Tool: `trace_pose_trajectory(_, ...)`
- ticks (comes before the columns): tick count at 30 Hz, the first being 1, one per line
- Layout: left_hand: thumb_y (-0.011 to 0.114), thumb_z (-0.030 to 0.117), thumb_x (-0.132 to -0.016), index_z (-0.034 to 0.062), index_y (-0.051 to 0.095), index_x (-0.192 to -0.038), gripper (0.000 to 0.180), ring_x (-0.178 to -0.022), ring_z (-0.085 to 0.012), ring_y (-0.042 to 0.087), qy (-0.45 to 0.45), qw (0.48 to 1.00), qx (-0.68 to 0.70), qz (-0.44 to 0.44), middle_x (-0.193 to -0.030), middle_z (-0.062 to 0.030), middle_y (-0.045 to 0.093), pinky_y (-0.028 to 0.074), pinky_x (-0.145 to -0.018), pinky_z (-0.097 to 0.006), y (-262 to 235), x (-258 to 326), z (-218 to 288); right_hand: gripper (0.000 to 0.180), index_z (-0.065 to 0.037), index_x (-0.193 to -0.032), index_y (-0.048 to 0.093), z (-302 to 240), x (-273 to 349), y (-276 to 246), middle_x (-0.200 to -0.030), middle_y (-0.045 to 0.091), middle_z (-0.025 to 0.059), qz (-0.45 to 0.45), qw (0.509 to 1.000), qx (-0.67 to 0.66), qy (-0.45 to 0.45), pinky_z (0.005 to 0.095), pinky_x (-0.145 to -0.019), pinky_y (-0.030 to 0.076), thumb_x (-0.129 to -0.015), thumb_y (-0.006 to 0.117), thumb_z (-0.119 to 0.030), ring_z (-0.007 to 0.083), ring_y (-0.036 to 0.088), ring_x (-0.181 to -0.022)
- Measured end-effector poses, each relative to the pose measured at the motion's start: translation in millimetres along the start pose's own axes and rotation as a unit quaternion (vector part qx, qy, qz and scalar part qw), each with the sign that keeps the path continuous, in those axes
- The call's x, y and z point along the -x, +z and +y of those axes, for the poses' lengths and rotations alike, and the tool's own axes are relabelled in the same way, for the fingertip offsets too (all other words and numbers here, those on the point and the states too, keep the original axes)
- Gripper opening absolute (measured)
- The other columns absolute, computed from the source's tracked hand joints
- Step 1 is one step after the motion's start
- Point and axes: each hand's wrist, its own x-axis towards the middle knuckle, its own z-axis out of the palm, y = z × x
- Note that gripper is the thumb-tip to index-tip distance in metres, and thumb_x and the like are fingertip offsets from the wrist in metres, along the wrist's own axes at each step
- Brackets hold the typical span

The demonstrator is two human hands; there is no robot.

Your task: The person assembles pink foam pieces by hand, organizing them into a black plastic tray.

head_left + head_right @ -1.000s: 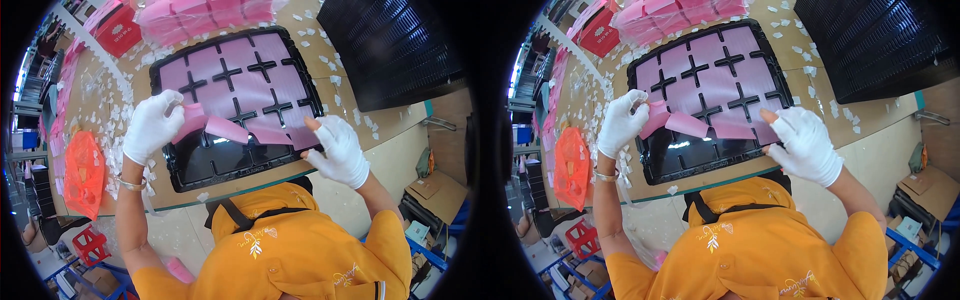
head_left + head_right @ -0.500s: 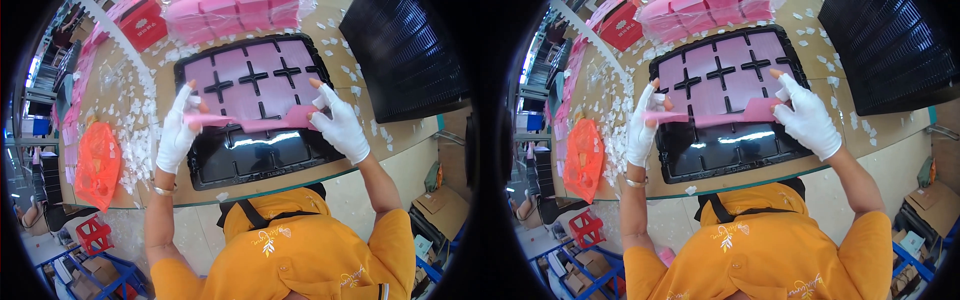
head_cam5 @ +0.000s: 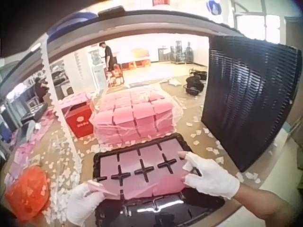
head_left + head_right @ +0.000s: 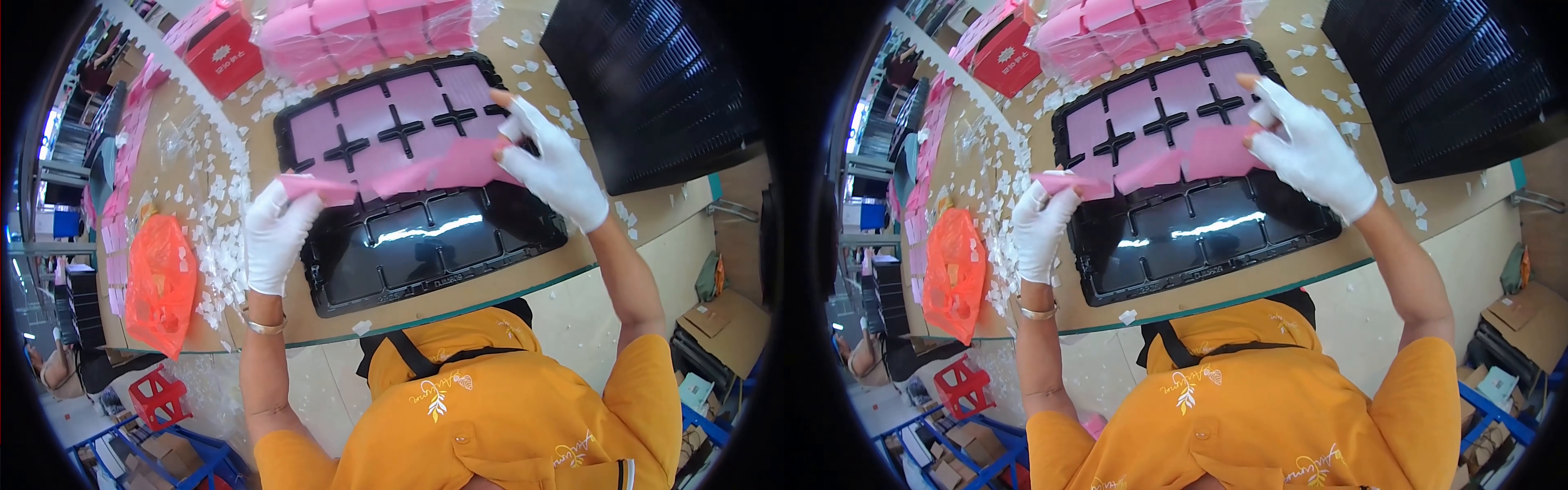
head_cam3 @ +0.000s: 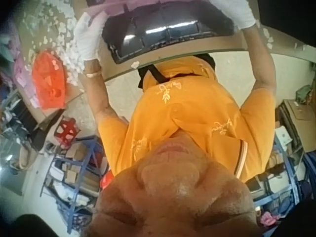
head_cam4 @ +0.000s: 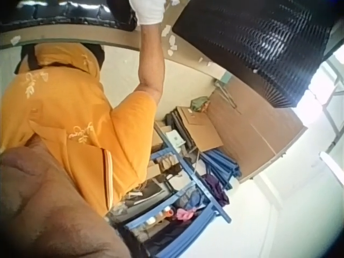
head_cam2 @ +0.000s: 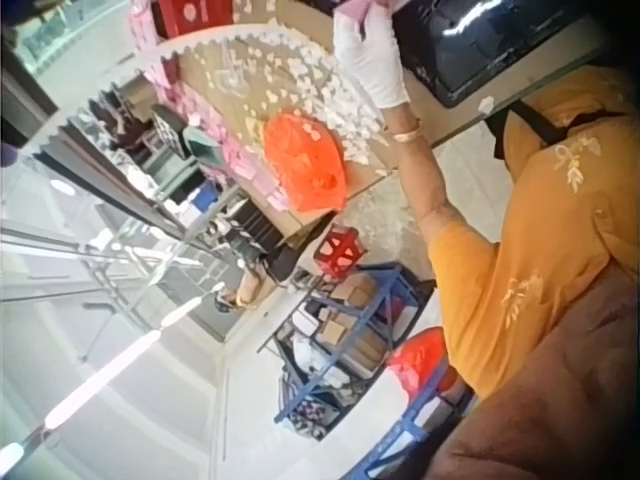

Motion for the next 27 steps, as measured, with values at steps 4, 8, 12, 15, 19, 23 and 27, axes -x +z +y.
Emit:
trace_pose_trajectory(4,0.068,0.005,-0.093,-0.0016,0.068,-0.115,0.023,-0.089,-0.0083,0.064,-0.117,0.982,0.138,0.059,-0.101,-0.0022,0.071,0.052,-0.081,-0.024,0,-21,-7,0.059,-0.001,-0.147,0.044,10,-60,-9,-0.082,0.057,0.0045,-0.027,0.994,0.042,-0.096,0.0281,-0.070,0.049,-0.091,0.060,-0.007,0.0134,0.055,-0.071)
trace_pose_trajectory(8,0.068,0.005,-0.093,-0.0036,0.065,-0.121,0.030,-0.089,-0.0104,0.065,-0.097,0.978,0.138,0.125,-0.103,-0.0053,0.070,0.052,-0.081,-0.024,-3,-52,-16,0.064,-0.001,-0.149,0.042,-3,-135,-17,-0.088,0.055,0.0046,-0.147,0.978,0.104,-0.109,0.0275,-0.083,0.048,-0.088,0.059,-0.007,0.0158,0.056,-0.083)
trace_pose_trajectory(12,0.068,0.005,-0.092,-0.0067,0.060,-0.128,0.038,-0.095,-0.0140,0.065,-0.086,0.979,0.134,0.125,-0.110,-0.0098,0.068,0.053,-0.084,-0.026,6,-80,-32,0.065,0.000,-0.149,0.042,7,-186,-18,-0.091,0.057,0.0062,-0.202,0.967,0.143,-0.068,0.0287,-0.084,0.049,-0.087,0.060,-0.009,0.0171,0.058,-0.086)
trace_pose_trajectory(15,0.069,0.006,-0.090,-0.0108,0.055,-0.132,0.047,-0.101,-0.0177,0.065,-0.087,0.982,0.103,0.135,-0.118,-0.0148,0.067,0.053,-0.088,-0.029,6,-90,-53,0.061,-0.002,-0.146,0.046,24,-204,-14,-0.100,0.064,0.0115,-0.232,0.953,0.175,-0.084,0.0340,-0.085,0.051,-0.087,0.059,-0.009,0.0235,0.063,-0.089)
trace_pose_trajectory(19,0.072,0.017,-0.088,-0.0141,0.050,-0.136,0.062,-0.108,-0.0231,0.064,-0.109,0.980,0.043,0.159,-0.123,-0.0215,0.065,0.051,-0.095,-0.033,-7,-97,-85,0.031,-0.005,-0.120,0.059,4,-181,-21,-0.102,0.066,0.0189,0.167,0.899,0.306,-0.265,0.0446,-0.082,0.052,-0.089,0.055,-0.009,0.0362,0.065,-0.091)
trace_pose_trajectory(23,0.070,0.022,-0.090,-0.0135,0.049,-0.137,0.062,-0.116,-0.0283,0.062,-0.072,0.982,-0.001,0.176,-0.128,-0.0257,0.063,0.048,-0.098,-0.036,7,-106,-75,0.024,-0.007,-0.105,0.063,2,-114,-26,-0.085,0.060,0.0100,0.207,0.819,0.356,-0.399,0.0428,-0.071,0.050,-0.081,0.064,-0.004,0.0311,0.061,-0.078)
trace_pose_trajectory(27,0.069,0.025,-0.091,-0.0114,0.049,-0.138,0.063,-0.118,-0.0328,0.061,-0.089,0.974,-0.059,0.200,-0.131,-0.0276,0.061,0.047,-0.100,-0.038,5,-103,-54,0.014,-0.010,-0.091,0.064,30,-88,-10,-0.085,0.057,0.0059,0.118,0.825,0.425,-0.354,0.0410,-0.079,0.045,-0.076,0.066,-0.010,0.0254,0.059,-0.083)
